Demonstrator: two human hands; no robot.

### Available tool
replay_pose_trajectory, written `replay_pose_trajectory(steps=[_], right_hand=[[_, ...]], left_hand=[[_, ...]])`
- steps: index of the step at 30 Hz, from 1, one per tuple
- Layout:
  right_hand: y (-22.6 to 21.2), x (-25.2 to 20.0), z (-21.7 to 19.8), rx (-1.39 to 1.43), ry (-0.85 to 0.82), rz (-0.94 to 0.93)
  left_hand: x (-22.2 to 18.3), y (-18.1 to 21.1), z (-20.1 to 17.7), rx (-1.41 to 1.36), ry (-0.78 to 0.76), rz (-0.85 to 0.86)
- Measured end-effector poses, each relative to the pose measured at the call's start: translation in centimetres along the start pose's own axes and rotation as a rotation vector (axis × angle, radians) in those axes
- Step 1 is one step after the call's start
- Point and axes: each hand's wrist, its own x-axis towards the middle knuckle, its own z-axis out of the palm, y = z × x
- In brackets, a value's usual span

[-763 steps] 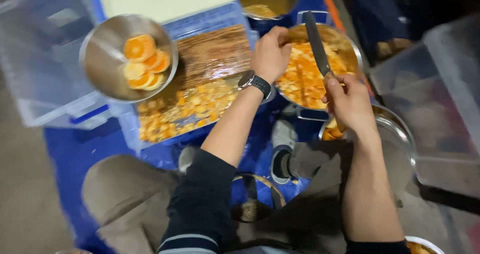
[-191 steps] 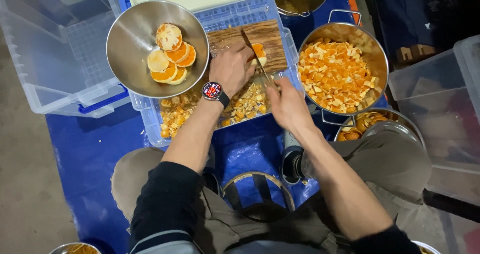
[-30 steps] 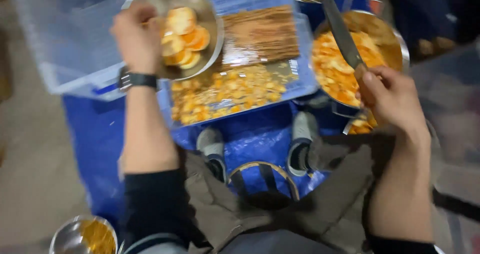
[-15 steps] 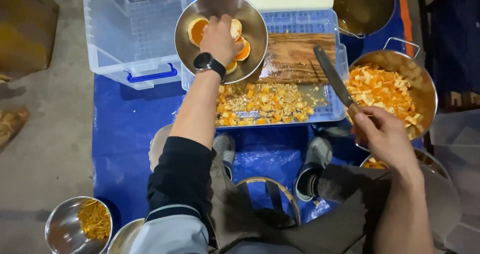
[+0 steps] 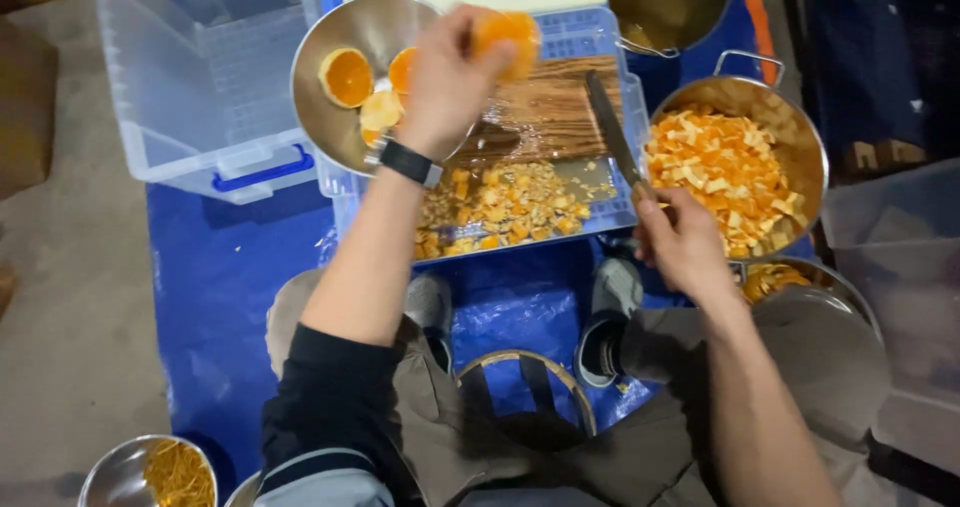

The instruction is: Slicing oranges on a wooden cutting board and transferring the slices into a metal bowl.

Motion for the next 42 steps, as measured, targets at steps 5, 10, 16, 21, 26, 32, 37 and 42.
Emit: replay_pose_trajectory(steps=[5,10,16,21,26,32,37,42], right_hand=[[1.5,0.5,-0.4,0.039,0.024,-0.066],[2.8,0.7,-0.4,0.110,0.041,-0.146],[1.8,-0.7,1.9,0.231,-0.018,-0.205],[0.1,-2.2,3.0,-0.151,-0.031,-0.123],[-1.5,-3.0,3.5,-0.193,-0.025,-0.091],[-4.8,0.5,4.4,-0.303,-0.035,-0.135],[-6.3,-0.9,4.5,-0.323,-0.044,-0.120],[-4.1,-5.0,3.5,-0.255,-0.046,0.010]], left_hand=[[-1.3,-3.0,7.5,0.086,-0.079,-0.235],[-1.9,-6.7,9.9,0.127,-0.037,-0.252],[-2.6,-7.7,9.6,0.348,0.003,-0.139],[-2.4,-9.1,9.8,0.301,0.040,-0.100],[-2.1,-9.8,9.8,0.292,0.026,-0.092],[-2.3,-9.2,9.6,0.295,-0.002,-0.132],[-2.5,-8.5,9.4,0.283,-0.012,-0.165],[-2.6,-8.6,9.4,0.271,-0.018,-0.186]])
